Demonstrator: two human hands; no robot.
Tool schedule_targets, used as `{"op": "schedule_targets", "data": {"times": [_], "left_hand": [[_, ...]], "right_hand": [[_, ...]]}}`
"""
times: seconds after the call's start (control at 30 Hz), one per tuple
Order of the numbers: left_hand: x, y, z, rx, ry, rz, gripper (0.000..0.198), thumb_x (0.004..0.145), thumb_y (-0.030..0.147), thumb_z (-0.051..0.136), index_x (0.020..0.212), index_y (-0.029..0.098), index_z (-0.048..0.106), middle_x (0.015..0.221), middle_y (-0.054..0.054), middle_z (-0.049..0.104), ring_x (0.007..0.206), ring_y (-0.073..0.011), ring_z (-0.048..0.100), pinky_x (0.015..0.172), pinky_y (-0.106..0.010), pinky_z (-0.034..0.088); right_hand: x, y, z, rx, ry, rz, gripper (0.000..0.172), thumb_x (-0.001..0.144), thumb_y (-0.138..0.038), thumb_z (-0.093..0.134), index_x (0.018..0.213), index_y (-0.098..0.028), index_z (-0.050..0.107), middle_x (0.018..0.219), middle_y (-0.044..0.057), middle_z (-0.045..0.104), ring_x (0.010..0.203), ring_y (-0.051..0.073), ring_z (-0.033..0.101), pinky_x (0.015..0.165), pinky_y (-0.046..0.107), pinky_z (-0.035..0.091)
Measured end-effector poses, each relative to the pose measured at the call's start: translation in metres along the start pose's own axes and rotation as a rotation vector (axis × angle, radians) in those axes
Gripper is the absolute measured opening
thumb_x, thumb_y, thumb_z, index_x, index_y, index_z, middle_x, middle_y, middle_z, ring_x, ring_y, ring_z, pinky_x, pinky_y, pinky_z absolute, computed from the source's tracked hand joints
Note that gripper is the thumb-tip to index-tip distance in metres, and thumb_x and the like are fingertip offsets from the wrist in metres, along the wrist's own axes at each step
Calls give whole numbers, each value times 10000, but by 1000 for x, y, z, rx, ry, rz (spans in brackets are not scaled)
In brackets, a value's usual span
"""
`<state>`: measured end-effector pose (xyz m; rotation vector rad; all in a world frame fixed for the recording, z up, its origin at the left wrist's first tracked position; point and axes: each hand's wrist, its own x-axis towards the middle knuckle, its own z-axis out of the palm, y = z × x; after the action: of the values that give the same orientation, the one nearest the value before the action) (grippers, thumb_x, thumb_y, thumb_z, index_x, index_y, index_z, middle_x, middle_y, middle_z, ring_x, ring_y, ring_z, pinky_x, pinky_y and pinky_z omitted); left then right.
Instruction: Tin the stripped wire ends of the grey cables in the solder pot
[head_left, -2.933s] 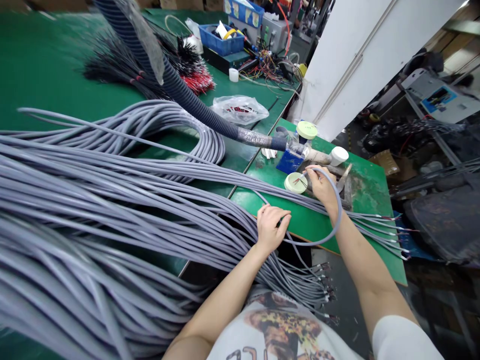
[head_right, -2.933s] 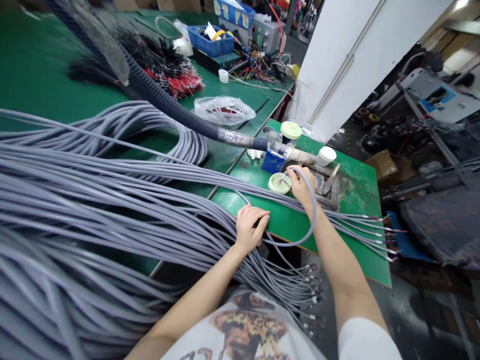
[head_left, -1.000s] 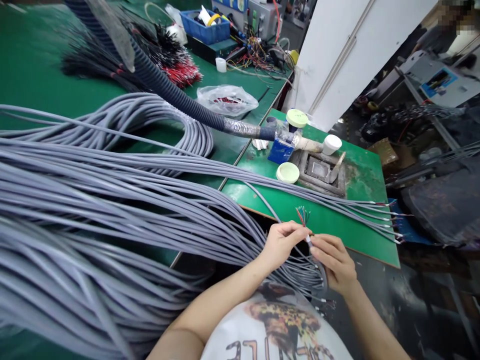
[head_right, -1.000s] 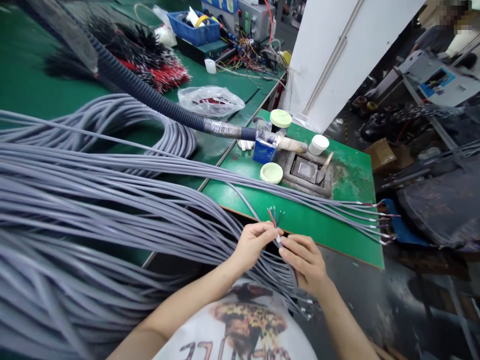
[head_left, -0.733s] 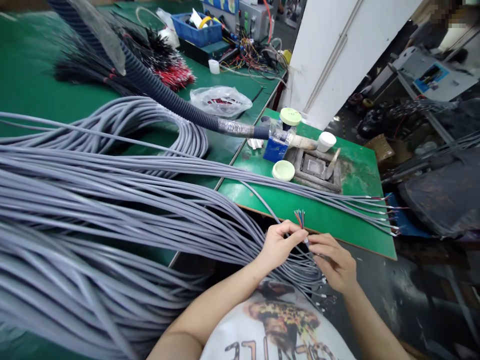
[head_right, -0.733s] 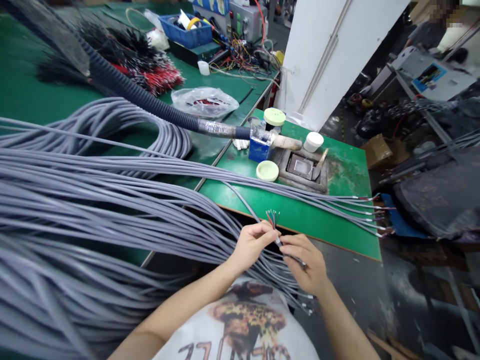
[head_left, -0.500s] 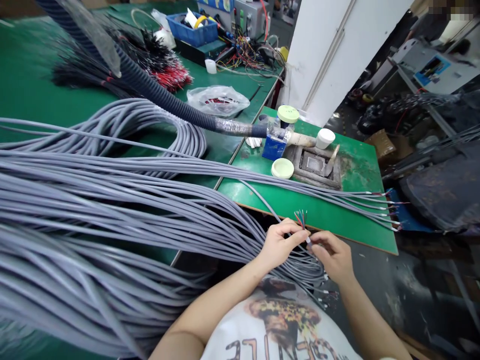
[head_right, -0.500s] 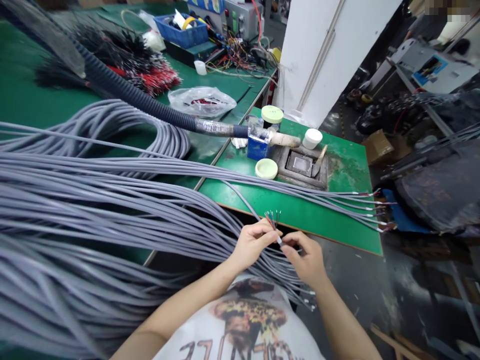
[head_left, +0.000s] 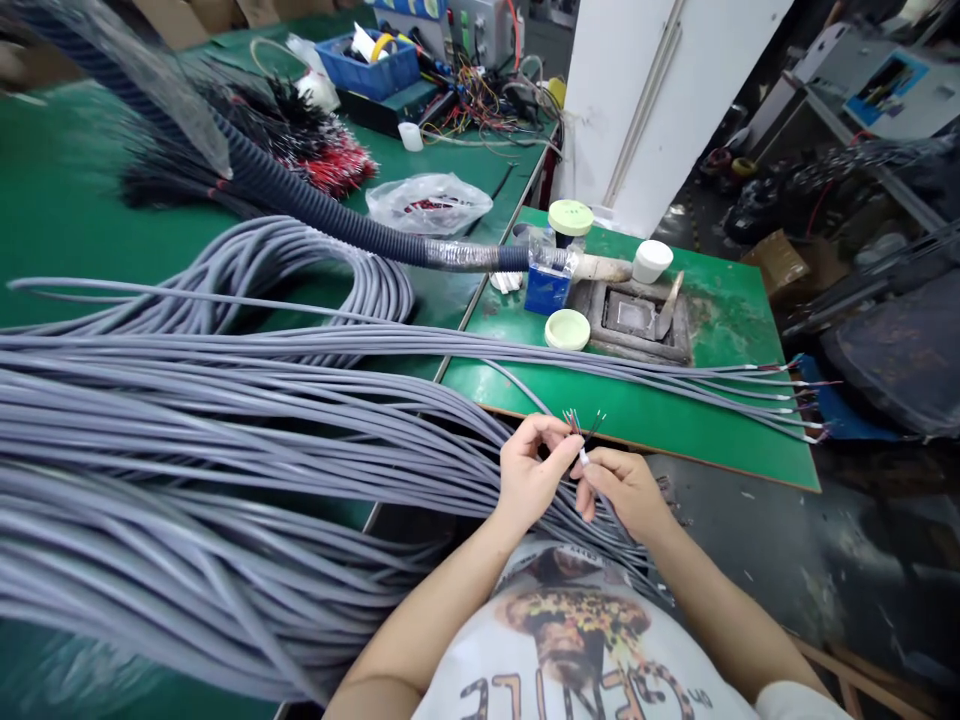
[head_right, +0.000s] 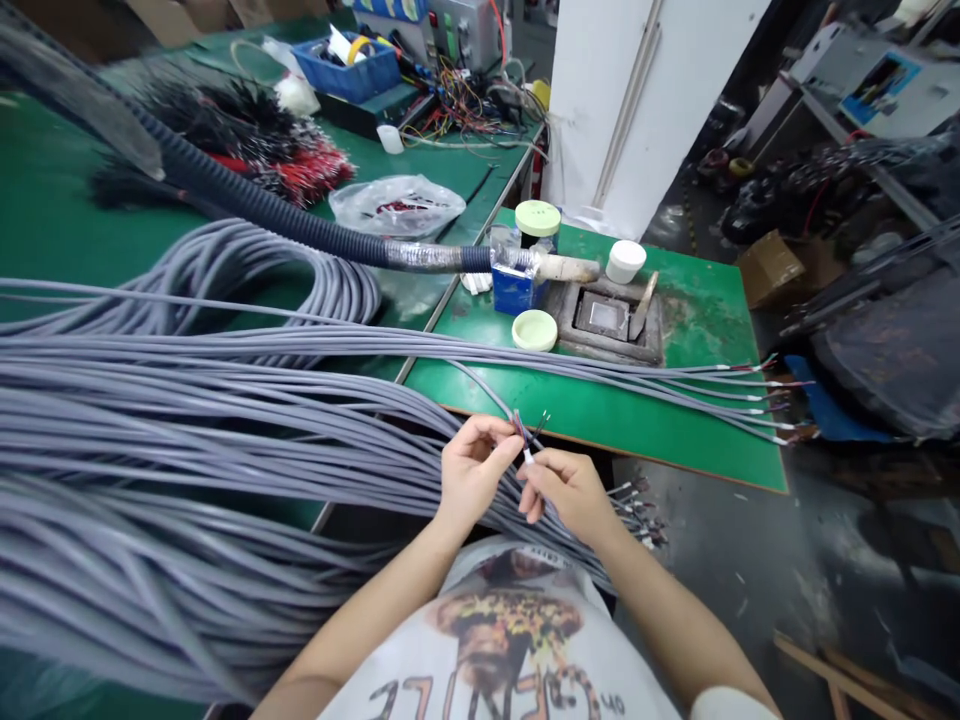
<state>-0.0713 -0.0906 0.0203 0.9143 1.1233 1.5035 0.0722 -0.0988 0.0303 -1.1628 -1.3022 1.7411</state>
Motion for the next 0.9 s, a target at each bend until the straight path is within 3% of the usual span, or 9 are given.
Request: {"op": "schedule_targets", "data": {"times": [0.13, 0.3, 0.5, 0.63, 0.77, 0.9], "left_hand": [[4, 1, -3, 13, 14, -39, 159, 723, 297, 720, 729, 168, 628, 635, 25, 568, 580, -82, 502, 579, -206, 414], [6, -3, -5, -80, 25, -131, 204, 703, 337, 734, 724, 162, 631, 628, 20, 594, 566, -88, 543, 572, -209, 443], [8, -12, -8, -175, 10, -149, 196, 694, 314, 749, 691, 158, 631, 669, 8, 622, 637, -109, 593, 634, -230, 464], [9, -15, -7, -170, 0, -123, 174, 714, 309, 734, 705, 163, 640, 693, 9, 623, 658, -99, 566, 649, -220, 446], [11, -20, -1, -138, -12, -100, 176, 724, 315, 723, 713, 163, 635, 699, 9, 614, 653, -95, 538, 644, -217, 435], [22, -32, 5, 63, -34, -7, 156, 782, 325, 662, 780, 170, 649, 713, -4, 612, 679, -121, 547, 672, -249, 438]], "right_hand": [[5, 2, 6, 26, -9, 29, 244, 831, -373, 613, 774, -139, 647, 543, 8, 655, 417, 112, 589, 436, 208, 458], [15, 4, 7, 262, -58, 108, 213, 774, -348, 662, 840, -151, 617, 541, 2, 658, 393, 114, 563, 418, 209, 442], [31, 2, 4, 348, -107, -10, 192, 857, -344, 568, 936, -169, 578, 399, -54, 555, 304, 102, 457, 378, 202, 376], [38, 3, 4, 330, -25, -49, 152, 785, -294, 644, 860, -176, 584, 514, -37, 616, 377, 103, 515, 397, 206, 406], [43, -5, 1, 138, 129, -113, 158, 787, -297, 641, 728, -181, 551, 424, -75, 518, 336, 67, 416, 376, 183, 346], [61, -30, -38, -125, 372, -180, 192, 727, -305, 674, 695, -188, 526, 413, -81, 500, 331, 59, 390, 353, 172, 308]]}}
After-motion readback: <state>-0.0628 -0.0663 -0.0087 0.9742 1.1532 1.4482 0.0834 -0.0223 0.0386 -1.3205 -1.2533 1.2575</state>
